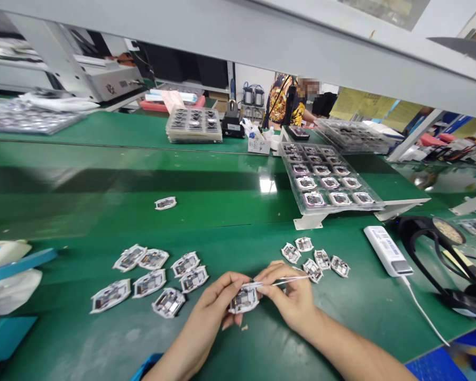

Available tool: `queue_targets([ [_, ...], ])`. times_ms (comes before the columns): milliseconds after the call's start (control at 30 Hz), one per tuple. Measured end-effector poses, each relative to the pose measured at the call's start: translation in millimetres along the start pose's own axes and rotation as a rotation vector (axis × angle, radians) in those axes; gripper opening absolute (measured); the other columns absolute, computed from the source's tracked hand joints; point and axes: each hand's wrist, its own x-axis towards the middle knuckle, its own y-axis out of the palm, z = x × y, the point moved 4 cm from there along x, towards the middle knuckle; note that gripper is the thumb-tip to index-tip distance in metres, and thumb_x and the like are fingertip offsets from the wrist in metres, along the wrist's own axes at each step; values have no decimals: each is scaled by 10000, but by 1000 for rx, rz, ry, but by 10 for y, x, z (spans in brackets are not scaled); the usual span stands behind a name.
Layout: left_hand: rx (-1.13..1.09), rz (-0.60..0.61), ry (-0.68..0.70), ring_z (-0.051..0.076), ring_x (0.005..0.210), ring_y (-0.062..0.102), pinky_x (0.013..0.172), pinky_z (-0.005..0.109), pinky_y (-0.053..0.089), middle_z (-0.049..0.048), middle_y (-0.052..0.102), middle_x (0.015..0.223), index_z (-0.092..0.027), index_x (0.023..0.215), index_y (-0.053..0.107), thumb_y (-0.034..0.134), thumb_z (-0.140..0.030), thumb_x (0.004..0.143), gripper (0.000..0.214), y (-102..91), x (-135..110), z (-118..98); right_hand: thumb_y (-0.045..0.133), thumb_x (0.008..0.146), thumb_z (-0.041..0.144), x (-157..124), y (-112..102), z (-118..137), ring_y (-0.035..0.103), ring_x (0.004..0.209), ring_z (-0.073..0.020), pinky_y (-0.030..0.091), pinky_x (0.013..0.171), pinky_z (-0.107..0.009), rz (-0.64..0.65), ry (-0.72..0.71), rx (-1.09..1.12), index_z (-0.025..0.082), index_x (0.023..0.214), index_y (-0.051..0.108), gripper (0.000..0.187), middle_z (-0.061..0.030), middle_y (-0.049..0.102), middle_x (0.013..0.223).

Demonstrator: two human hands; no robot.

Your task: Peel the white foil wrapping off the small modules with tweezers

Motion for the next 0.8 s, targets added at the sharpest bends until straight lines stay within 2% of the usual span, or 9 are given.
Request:
queue_targets([
  [100,12,4,-1,89,494,477,470,177,321,-38,600,609,-181,827,675,681,-484,736,317,-5,3,3,699,849,245,-13,4,-35,706,773,-197,563,695,-329,-8,101,83,217,829,679,40,-50,735,815],
  [300,37,43,12,107,557,489,503,176,372,-32,607,664,-196,799,662,676,-481,776,286,-10,9,33,707,837,246,-2,17,-61,703,712,-168,571,629,-274,15,194,122,205,816,660,66,-40,730,812],
  [433,74,54,37,107,545,473,500,174,374,-45,572,623,-197,789,661,683,-500,779,305,-6,13,55,707,831,243,11,4,-24,705,694,-168,569,622,-271,44,191,40,200,816,662,63,-42,737,801],
  [567,77,31,35,103,528,457,494,171,368,-46,566,602,-195,789,676,711,-527,747,336,-7,20,51,701,837,235,18,-7,29,719,781,-193,579,709,-303,80,160,-72,195,824,689,44,-62,749,827],
  [800,47,44,26,95,525,451,495,171,351,-19,629,646,-186,784,692,720,-552,736,370,-10,24,32,725,825,311,6,8,-88,720,734,-189,586,658,-291,39,253,115,194,818,668,130,-54,738,807],
])
